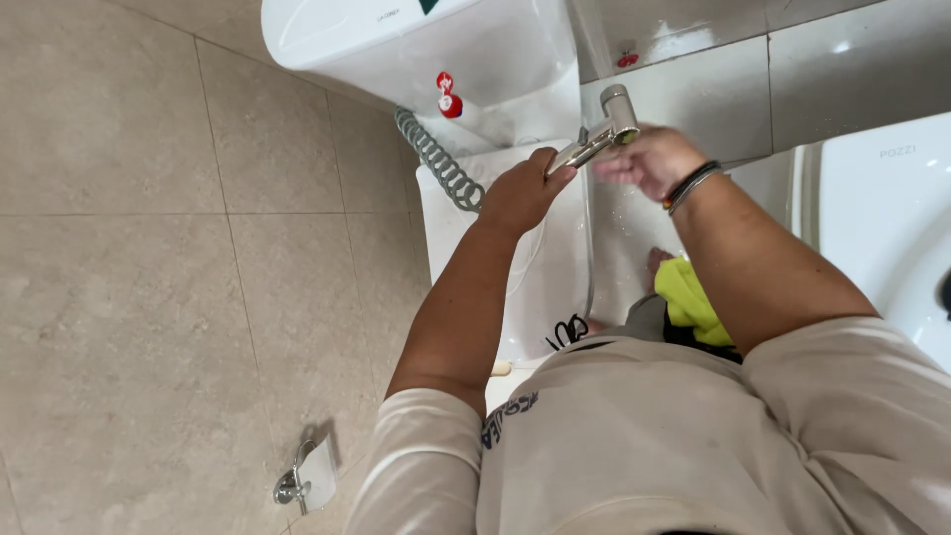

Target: Cleaning a bathroom sink and toilet using cleaning agents, a sponge, and a bidet sprayer.

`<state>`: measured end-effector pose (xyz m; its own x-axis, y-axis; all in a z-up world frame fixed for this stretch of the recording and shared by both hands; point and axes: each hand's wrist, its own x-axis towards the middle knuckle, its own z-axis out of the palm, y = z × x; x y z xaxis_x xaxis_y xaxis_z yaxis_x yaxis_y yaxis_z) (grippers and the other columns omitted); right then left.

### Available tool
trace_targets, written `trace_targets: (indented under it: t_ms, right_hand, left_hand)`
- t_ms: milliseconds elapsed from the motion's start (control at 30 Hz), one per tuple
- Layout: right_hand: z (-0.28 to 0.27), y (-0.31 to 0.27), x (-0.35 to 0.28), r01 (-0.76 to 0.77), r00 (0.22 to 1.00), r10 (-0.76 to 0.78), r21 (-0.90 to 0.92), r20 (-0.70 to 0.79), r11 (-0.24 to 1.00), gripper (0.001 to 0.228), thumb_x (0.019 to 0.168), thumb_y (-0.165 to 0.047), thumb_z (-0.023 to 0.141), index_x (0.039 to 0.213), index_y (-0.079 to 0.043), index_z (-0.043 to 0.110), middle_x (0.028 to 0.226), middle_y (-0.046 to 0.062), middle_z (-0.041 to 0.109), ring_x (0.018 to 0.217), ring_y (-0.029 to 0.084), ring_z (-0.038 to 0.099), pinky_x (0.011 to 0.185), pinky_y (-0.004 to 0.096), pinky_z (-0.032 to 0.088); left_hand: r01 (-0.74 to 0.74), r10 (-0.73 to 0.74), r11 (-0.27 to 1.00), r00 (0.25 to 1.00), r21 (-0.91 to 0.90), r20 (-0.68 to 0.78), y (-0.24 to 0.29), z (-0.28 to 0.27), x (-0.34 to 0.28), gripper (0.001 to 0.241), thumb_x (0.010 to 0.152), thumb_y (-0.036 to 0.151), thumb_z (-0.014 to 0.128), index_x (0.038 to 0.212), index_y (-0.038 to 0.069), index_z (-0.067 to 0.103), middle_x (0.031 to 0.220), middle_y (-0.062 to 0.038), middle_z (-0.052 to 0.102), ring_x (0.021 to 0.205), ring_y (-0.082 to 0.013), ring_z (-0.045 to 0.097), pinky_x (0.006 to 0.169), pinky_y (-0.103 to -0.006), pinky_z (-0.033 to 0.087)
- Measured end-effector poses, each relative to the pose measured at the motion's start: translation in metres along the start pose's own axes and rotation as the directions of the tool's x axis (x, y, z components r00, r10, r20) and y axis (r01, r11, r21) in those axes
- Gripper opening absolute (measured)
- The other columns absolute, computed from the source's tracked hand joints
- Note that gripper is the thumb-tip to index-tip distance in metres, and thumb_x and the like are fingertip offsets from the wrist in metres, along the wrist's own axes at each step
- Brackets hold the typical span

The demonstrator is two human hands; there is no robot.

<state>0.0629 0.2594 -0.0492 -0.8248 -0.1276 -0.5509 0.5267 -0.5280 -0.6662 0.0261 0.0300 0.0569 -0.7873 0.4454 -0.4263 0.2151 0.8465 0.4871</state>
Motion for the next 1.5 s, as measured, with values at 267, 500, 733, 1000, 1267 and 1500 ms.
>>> trace_targets:
  t_ms: [267, 500, 733, 1000, 1267, 1500]
  right_hand:
    - [0.001, -0.052, 0.066, 0.135, 0.990, -0.139, 0.230, 0.001, 0.964, 0.017, 0.107, -0.012, 0.049, 0.115, -0.004, 0.062, 0.100, 0.012, 0.070, 0.092, 0.029, 0.072, 0.089, 0.044, 0.062]
    - [0.023, -0.096, 0.154, 0.174, 0.975, -0.212, 0.369, 0.066, 0.913, 0.022, 0.099, -0.005, 0.056, 0.121, -0.006, 0.060, 0.123, 0.009, 0.063, 0.114, 0.031, 0.068, 0.098, 0.047, 0.058]
    - [0.028, -0.052, 0.246, 0.612, 0.766, -0.592, 0.000, 0.251, 0.791, 0.068, 0.092, 0.008, 0.050, 0.158, 0.002, 0.032, 0.165, 0.017, 0.034, 0.153, 0.024, 0.031, 0.123, 0.036, 0.022]
    - [0.063, -0.061, 0.223, 0.423, 0.855, -0.498, -0.751, 0.145, 0.507, 0.096, 0.082, 0.016, 0.049, 0.165, 0.004, 0.003, 0.169, 0.031, 0.018, 0.156, 0.042, 0.021, 0.129, 0.039, 0.023]
    - [0.059, -0.062, 0.223, 0.583, 0.704, -0.666, -0.735, 0.245, 0.347, 0.090, 0.086, 0.016, 0.051, 0.166, 0.005, 0.011, 0.169, 0.034, 0.023, 0.158, 0.046, 0.025, 0.132, 0.040, 0.022]
    - [0.045, -0.084, 0.221, 0.491, 0.823, -0.517, -0.755, 0.236, 0.435, 0.077, 0.085, 0.010, 0.053, 0.158, 0.006, 0.030, 0.149, 0.030, 0.050, 0.143, 0.041, 0.045, 0.121, 0.037, 0.032]
  left_hand:
    - [-0.118, 0.114, 0.991, 0.991, -0.068, -0.069, -0.013, 0.005, -0.028, 0.057, 0.097, 0.059, 0.052, 0.128, 0.012, 0.060, 0.103, -0.016, 0.073, 0.096, -0.0380, 0.069, 0.081, -0.0498, 0.052]
    - [0.073, -0.073, 0.997, 0.997, -0.028, -0.012, 0.013, -0.024, -0.001, 0.056, 0.096, 0.057, 0.054, 0.128, 0.012, 0.059, 0.105, -0.017, 0.073, 0.100, -0.0381, 0.070, 0.083, -0.0492, 0.053]
    - [0.165, -0.165, 0.986, 0.986, 0.008, -0.021, 0.019, -0.031, 0.015, 0.051, 0.098, 0.053, 0.058, 0.128, 0.011, 0.059, 0.108, -0.018, 0.072, 0.101, -0.0398, 0.067, 0.083, -0.0500, 0.053]
    - [0.205, -0.212, 0.975, 0.973, -0.089, -0.090, 0.028, -0.055, 0.019, 0.047, 0.095, 0.045, 0.065, 0.126, 0.010, 0.061, 0.109, -0.017, 0.072, 0.099, -0.0377, 0.069, 0.081, -0.0467, 0.054]
    - [0.237, -0.244, 0.968, 0.966, -0.086, -0.090, 0.035, -0.051, 0.017, 0.052, 0.094, 0.047, 0.064, 0.129, 0.010, 0.060, 0.108, -0.015, 0.072, 0.099, -0.0353, 0.070, 0.083, -0.0449, 0.054]
    - [0.219, -0.234, 0.966, 0.967, -0.140, -0.099, 0.028, -0.046, 0.012, 0.057, 0.097, 0.054, 0.058, 0.133, 0.010, 0.058, 0.112, -0.016, 0.072, 0.105, -0.0355, 0.067, 0.088, -0.0457, 0.053]
